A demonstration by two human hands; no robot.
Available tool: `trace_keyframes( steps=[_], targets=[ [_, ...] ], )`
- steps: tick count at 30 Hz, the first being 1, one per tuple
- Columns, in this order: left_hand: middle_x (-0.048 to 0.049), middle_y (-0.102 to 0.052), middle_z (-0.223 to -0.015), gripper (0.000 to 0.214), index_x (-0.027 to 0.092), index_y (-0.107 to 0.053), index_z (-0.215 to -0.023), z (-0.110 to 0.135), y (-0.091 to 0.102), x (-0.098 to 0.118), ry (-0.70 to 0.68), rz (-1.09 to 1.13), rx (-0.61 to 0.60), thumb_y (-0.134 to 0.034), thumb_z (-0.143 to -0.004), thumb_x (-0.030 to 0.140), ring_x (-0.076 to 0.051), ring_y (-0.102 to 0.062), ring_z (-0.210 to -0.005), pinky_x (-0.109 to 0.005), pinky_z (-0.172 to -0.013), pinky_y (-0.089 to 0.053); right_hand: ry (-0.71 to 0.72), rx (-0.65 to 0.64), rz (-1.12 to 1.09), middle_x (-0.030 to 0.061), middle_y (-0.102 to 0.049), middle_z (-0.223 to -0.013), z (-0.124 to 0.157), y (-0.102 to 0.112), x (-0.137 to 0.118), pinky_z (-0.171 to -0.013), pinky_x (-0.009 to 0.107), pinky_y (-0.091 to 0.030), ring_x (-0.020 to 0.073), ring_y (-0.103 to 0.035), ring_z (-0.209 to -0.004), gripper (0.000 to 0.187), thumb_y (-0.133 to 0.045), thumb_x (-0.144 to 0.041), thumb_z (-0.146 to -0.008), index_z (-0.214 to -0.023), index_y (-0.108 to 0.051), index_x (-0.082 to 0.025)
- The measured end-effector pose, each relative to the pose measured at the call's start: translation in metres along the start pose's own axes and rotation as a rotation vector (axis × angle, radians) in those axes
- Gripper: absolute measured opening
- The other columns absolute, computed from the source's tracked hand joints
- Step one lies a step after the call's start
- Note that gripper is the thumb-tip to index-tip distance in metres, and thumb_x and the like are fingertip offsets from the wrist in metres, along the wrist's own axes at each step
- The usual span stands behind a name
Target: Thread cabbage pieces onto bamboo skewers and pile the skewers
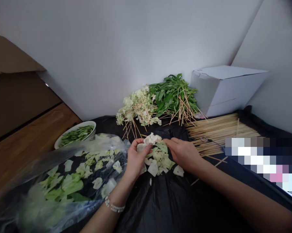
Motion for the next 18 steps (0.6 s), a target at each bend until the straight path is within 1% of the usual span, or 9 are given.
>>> trace_keyframes(
  steps=[2,4,6,7,10,12,15,18],
  targets=[
    [-0.0011,-0.069,-0.086,0.037,0.018,-0.062,-0.095,0.000,-0.002,0.000,0.084,0.144,-0.030,-0.083,-0.065,0.025,-0.016,-0.069,-0.080,-0.025,-0.074,-0.057,-0.035,0.051,0.002,0.0045,-0.067,-0.091,-0.001,0.005,0.007,-0.059,0.028,-0.033,0.0157,-0.061,-0.073,0.034,-0.040,-0.015,-0.094,-0.117,-0.064,-0.019],
    [-0.0053,-0.070,-0.093,0.033,0.016,-0.062,-0.100,-0.002,-0.004,-0.001,0.193,0.346,-0.073,-0.076,-0.072,0.027,-0.021,-0.070,-0.092,-0.031,-0.084,-0.057,-0.051,0.094,-0.004,0.0049,-0.068,-0.092,-0.002,0.008,0.011,-0.059,0.028,-0.034,0.0165,-0.062,-0.075,0.033,-0.039,-0.017,-0.095,-0.116,-0.065,-0.019],
    [-0.0094,-0.071,-0.098,0.029,0.014,-0.062,-0.104,-0.005,-0.005,-0.002,0.276,0.504,-0.109,-0.065,-0.076,0.021,-0.023,-0.070,-0.096,-0.037,-0.092,-0.055,-0.041,0.119,-0.016,0.0047,-0.069,-0.091,-0.002,0.010,0.012,-0.060,0.027,-0.035,0.0168,-0.063,-0.075,0.033,-0.038,-0.018,-0.095,-0.115,-0.065,-0.019],
    [-0.0106,-0.071,-0.099,0.032,0.013,-0.061,-0.105,-0.007,-0.004,-0.003,0.294,0.540,-0.111,-0.060,-0.074,0.015,-0.023,-0.071,-0.095,-0.039,-0.094,-0.054,-0.033,0.127,-0.020,0.0047,-0.069,-0.091,-0.002,0.010,0.012,-0.060,0.027,-0.035,0.0167,-0.063,-0.075,0.033,-0.038,-0.018,-0.095,-0.114,-0.065,-0.019],
    [-0.0099,-0.072,-0.098,0.049,0.013,-0.060,-0.109,-0.012,0.004,-0.006,0.264,0.504,-0.036,-0.051,-0.063,-0.003,-0.019,-0.072,-0.089,-0.039,-0.099,-0.052,-0.011,0.141,-0.018,0.0048,-0.069,-0.091,-0.002,0.008,0.010,-0.059,0.027,-0.035,0.0166,-0.063,-0.073,0.033,-0.038,-0.019,-0.095,-0.113,-0.066,-0.019],
    [-0.0085,-0.073,-0.096,0.055,0.014,-0.059,-0.110,-0.014,0.008,-0.008,0.231,0.450,0.012,-0.050,-0.061,-0.008,-0.016,-0.071,-0.089,-0.038,-0.101,-0.050,-0.002,0.150,-0.014,0.0049,-0.069,-0.091,-0.001,0.008,0.010,-0.058,0.027,-0.035,0.0166,-0.063,-0.072,0.033,-0.038,-0.019,-0.095,-0.111,-0.067,-0.019],
    [-0.0071,-0.073,-0.099,0.050,0.016,-0.060,-0.110,-0.015,0.010,-0.008,0.202,0.411,0.007,-0.056,-0.066,-0.007,-0.016,-0.070,-0.093,-0.041,-0.102,-0.050,0.018,0.154,-0.016,0.0052,-0.069,-0.091,-0.001,0.007,0.008,-0.058,0.027,-0.035,0.0166,-0.063,-0.073,0.033,-0.038,-0.018,-0.095,-0.110,-0.067,-0.019],
    [-0.0067,-0.072,-0.106,0.035,0.018,-0.064,-0.105,-0.015,0.011,-0.007,0.176,0.363,-0.021,-0.066,-0.072,0.004,-0.017,-0.069,-0.096,-0.041,-0.100,-0.051,0.030,0.156,-0.011,0.0050,-0.069,-0.090,-0.001,0.008,0.007,-0.057,0.026,-0.034,0.0158,-0.062,-0.071,0.033,-0.038,-0.018,-0.095,-0.109,-0.067,-0.020]
  ],
)
Point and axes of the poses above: each hand's wrist, its own z-axis away from the middle knuckle, its own y-axis out of the back of the hand, x = y × z, the point moved 6 cm from there along -z, towards the middle knuckle
